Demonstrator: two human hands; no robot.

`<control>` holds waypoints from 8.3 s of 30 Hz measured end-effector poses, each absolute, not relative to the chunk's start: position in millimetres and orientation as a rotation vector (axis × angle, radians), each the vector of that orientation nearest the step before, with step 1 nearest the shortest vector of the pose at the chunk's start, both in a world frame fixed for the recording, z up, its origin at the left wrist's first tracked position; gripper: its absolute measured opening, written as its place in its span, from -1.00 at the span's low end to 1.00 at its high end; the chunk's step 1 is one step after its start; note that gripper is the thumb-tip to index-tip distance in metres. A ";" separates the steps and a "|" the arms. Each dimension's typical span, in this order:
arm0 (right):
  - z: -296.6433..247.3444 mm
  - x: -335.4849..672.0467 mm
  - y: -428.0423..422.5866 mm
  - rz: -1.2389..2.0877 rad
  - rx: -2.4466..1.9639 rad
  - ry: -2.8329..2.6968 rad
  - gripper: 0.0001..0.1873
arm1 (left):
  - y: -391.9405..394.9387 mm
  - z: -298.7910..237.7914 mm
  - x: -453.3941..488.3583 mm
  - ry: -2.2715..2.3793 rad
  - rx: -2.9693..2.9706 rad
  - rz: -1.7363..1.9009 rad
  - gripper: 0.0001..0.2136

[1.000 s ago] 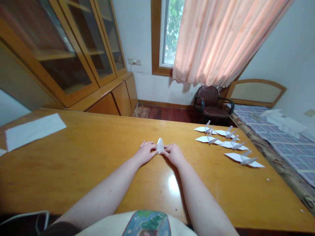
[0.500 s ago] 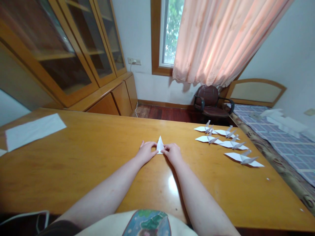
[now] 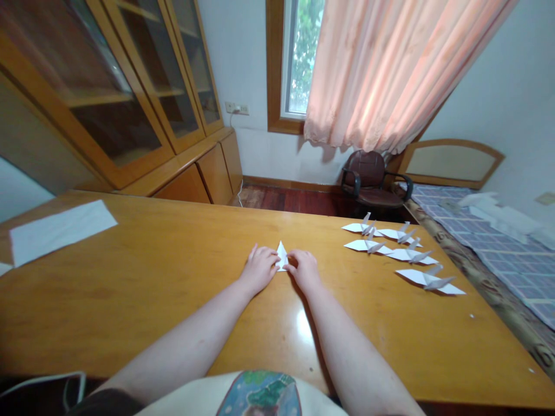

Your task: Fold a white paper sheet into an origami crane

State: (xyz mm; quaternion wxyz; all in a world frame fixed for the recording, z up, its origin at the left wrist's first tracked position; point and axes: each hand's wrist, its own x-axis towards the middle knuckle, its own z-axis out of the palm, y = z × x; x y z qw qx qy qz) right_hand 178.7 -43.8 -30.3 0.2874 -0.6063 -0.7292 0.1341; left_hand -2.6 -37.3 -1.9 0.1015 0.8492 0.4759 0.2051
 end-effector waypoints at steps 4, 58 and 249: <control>-33.1 180.8 -42.2 0.316 -1.596 -2.042 -0.70 | -37.8 -6.8 -1.9 1.395 2.578 0.504 -0.81; -32.5 169.8 -45.6 0.963 -1.348 -1.304 -0.59 | -34.4 -20.9 18.9 0.957 1.166 0.952 -0.68; -23.9 163.0 -46.0 1.248 -0.980 -1.033 -0.41 | -29.2 -17.1 11.9 0.823 0.868 1.078 -0.33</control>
